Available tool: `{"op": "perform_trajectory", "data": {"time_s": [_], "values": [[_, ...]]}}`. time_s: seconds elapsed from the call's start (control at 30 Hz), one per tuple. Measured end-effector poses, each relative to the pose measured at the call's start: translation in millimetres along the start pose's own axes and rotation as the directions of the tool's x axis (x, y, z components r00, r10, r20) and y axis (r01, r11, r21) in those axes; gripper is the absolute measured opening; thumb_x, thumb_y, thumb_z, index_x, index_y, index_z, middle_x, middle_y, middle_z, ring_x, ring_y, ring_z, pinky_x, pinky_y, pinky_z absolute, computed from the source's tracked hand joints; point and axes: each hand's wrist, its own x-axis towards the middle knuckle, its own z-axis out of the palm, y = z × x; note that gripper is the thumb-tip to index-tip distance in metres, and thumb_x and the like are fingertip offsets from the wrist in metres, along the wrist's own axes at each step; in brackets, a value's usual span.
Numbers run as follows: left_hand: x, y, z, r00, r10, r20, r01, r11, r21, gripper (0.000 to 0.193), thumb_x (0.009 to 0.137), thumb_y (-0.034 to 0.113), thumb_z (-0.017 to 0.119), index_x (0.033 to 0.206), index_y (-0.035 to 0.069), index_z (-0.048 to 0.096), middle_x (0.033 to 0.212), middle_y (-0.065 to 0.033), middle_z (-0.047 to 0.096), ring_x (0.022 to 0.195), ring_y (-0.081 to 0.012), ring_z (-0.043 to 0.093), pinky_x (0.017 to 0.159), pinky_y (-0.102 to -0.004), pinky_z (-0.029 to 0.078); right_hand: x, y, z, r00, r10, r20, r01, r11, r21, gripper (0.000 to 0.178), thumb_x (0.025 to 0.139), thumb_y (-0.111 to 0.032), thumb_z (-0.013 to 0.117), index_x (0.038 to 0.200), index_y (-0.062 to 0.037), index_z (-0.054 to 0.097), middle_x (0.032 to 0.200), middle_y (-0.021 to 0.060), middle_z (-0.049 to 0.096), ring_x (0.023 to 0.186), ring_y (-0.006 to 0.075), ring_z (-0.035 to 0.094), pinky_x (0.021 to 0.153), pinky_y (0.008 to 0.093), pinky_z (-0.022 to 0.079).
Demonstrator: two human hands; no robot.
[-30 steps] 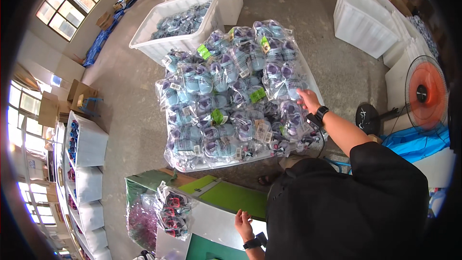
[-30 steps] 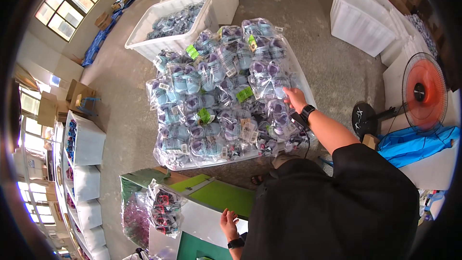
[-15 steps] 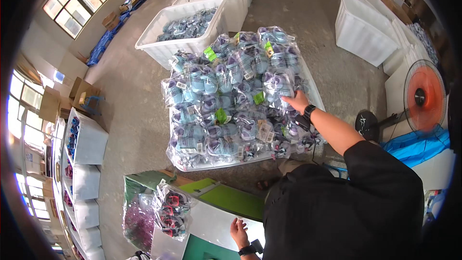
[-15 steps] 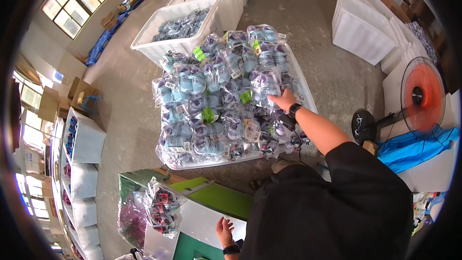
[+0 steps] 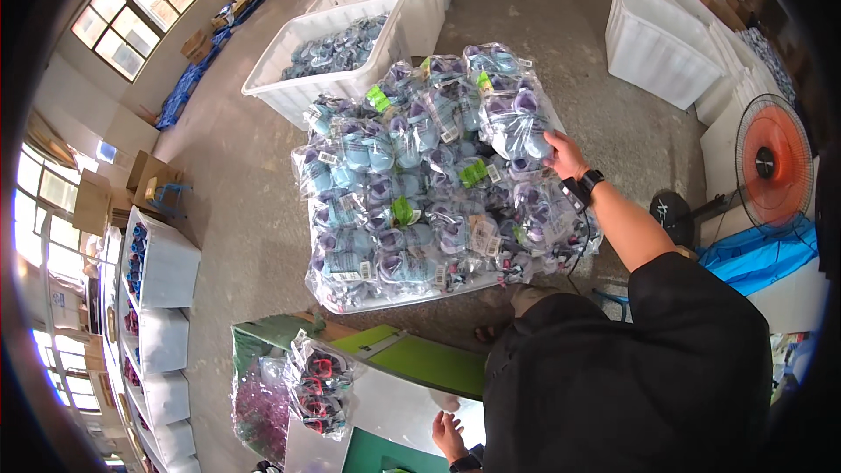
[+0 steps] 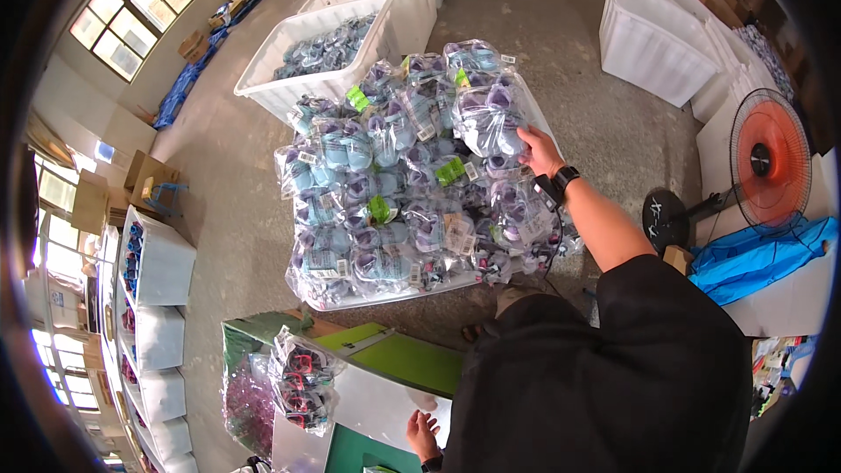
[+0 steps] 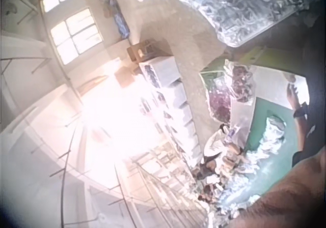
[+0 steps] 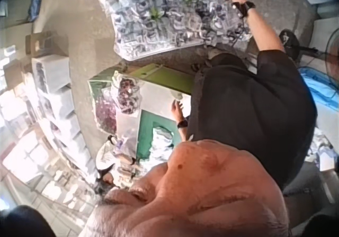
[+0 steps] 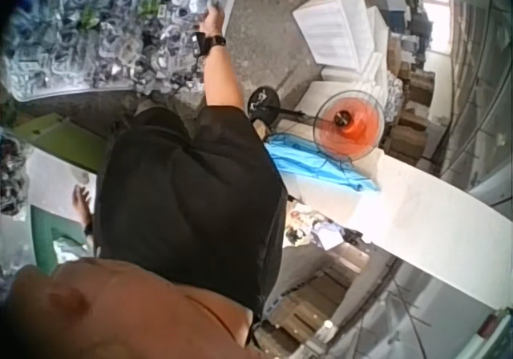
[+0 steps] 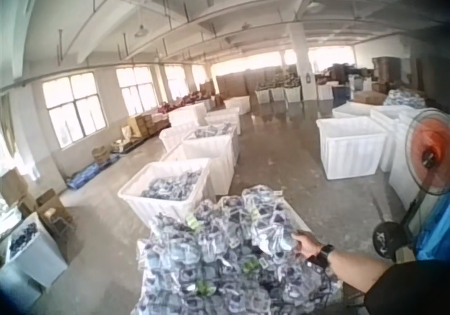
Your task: The person picks packaged footwear from a large white bin and places them onto a green conveyor belt. The person handles the items one at a time, moving them from the bin to the belt where other workers are present.
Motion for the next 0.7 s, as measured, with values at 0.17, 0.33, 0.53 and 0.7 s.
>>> {"op": "perform_trajectory", "data": {"time_s": [0.17, 0.33, 0.53, 0.7], "values": [[0.2, 16.9, 15.4, 0.999, 0.017, 0.040, -0.019, 0.998, 0.052, 0.045, 0.098, 0.024, 0.059, 0.132, -0.004, 0.052, 0.102, -0.0145, 0.067, 0.081, -0.0198, 0.068, 0.059, -0.0266, 0.054, 20.8, 38.1, -37.2, 0.943, -0.127, -0.309, -0.111, 0.753, -0.649, 0.032, 0.094, -0.034, 0.064, 0.103, -0.0035, 0.062, 0.071, 0.0033, 0.058, 0.046, 0.0131, 0.050, 0.042, 0.0313, 0.042], [1.3, 31.3, 20.9, 0.998, 0.050, 0.024, -0.052, 0.997, 0.058, 0.047, 0.096, 0.024, 0.060, 0.132, -0.006, 0.052, 0.104, -0.0172, 0.068, 0.084, -0.0220, 0.069, 0.063, -0.0284, 0.055, 23.8, 50.7, -45.8, 0.926, 0.017, -0.378, -0.207, 0.858, -0.469, 0.041, 0.097, -0.037, 0.059, 0.111, 0.0021, 0.059, 0.088, 0.0098, 0.067, 0.057, 0.0158, 0.062, 0.046, 0.0283, 0.050], [3.5, 33.7, 29.3, 0.998, 0.037, 0.050, -0.042, 0.993, 0.111, 0.044, 0.099, 0.025, 0.058, 0.132, -0.003, 0.052, 0.102, -0.0140, 0.068, 0.081, -0.0184, 0.068, 0.060, -0.0258, 0.055, 15.1, 39.1, -48.6, 0.951, 0.042, -0.305, -0.195, 0.850, -0.489, 0.051, 0.094, -0.040, 0.061, 0.125, -0.0004, 0.054, 0.098, 0.0086, 0.067, 0.066, 0.0147, 0.064, 0.048, 0.0268, 0.051], [8.4, 35.4, 34.6, 0.997, 0.041, 0.070, -0.048, 0.993, 0.106, 0.043, 0.099, 0.025, 0.058, 0.132, -0.003, 0.052, 0.103, -0.0141, 0.068, 0.081, -0.0183, 0.068, 0.060, -0.0258, 0.055, 5.0, 31.8, -45.6, 0.948, 0.067, -0.312, -0.220, 0.844, -0.489, 0.073, 0.088, -0.047, 0.066, 0.139, 0.0015, 0.046, 0.117, 0.0128, 0.063, 0.085, 0.0183, 0.065, 0.062, 0.0300, 0.055]]}}
